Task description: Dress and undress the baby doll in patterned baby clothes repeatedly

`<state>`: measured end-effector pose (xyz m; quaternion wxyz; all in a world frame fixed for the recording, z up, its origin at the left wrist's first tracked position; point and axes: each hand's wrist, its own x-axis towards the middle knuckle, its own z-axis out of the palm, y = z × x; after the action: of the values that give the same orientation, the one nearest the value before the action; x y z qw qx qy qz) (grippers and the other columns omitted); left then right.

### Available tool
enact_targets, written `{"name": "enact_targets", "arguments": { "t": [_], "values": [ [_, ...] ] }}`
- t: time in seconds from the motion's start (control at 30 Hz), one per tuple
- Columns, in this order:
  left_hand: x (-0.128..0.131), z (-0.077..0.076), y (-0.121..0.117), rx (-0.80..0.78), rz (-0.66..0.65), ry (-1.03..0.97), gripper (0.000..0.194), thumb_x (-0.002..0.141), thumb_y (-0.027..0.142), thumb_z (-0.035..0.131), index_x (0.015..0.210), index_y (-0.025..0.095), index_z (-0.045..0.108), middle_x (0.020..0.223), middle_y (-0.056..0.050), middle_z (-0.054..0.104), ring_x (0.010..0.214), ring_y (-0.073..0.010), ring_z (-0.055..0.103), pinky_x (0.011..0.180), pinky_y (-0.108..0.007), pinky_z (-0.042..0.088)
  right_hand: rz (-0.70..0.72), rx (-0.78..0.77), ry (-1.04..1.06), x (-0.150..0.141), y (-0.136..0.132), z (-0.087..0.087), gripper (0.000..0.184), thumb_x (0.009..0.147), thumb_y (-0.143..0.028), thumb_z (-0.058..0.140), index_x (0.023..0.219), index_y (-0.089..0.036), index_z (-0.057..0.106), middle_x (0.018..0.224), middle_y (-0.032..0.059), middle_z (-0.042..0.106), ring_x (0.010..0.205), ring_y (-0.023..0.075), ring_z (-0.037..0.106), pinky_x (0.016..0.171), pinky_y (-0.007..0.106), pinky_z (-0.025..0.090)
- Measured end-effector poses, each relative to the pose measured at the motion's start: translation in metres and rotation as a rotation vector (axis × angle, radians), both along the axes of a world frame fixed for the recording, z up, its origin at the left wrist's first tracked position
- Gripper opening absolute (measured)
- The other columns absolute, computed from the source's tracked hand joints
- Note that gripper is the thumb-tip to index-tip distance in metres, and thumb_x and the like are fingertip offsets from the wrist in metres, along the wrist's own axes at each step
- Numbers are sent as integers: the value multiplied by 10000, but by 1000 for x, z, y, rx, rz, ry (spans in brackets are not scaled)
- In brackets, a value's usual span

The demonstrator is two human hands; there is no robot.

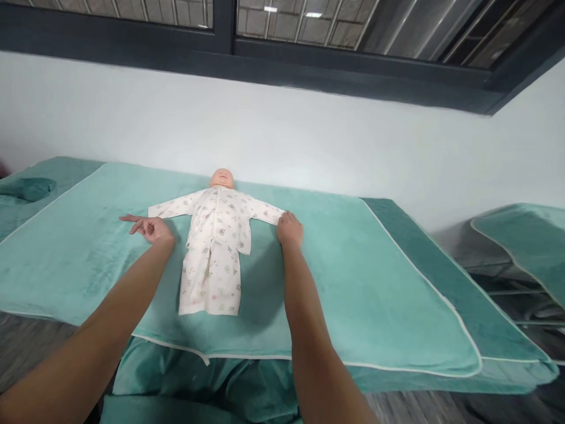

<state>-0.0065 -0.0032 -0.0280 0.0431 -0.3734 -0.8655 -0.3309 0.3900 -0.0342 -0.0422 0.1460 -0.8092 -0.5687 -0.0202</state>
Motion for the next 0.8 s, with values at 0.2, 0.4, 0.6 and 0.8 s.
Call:
{"name": "enact_targets", "arguments": {
  "t": [0.2,0.4,0.6,0.8],
  "values": [
    [-7,-1,-16,-17,22,47,704,925,73,74,1621,33,-18,1621,-293,301,1408,-356,480,681,-313,483,-1,-13,35,-5,-22,0,553,1058,-359,274,1526,-96,409,1636,165,362,1512,243,322,1206,389,286],
    [-11,-5,-25,36,-29,34,655,960,93,76,1601,-34,37,1644,-334,176,1471,-385,394,794,-357,513,190,174,251,-42,-98,-2,568,1011,-359,408,1544,-167,373,1649,128,344,1530,243,291,1227,415,287],
    [-12,0,-25,62,-128,-35,687,975,143,98,1588,18,-185,1688,-274,12,1565,-388,172,1072,-575,421,558,346,714,-119,-228,-11,329,975,-357,564,1287,-255,555,1258,94,642,1144,240,629,958,412,537],
    [-15,-1,-21,46,-114,85,747,958,182,242,1628,75,-69,1667,-250,219,1539,-363,274,1047,-542,489,573,299,530,-168,-260,-7,109,899,-201,610,998,-248,608,1005,63,674,967,264,623,852,445,511]
  ]
}}
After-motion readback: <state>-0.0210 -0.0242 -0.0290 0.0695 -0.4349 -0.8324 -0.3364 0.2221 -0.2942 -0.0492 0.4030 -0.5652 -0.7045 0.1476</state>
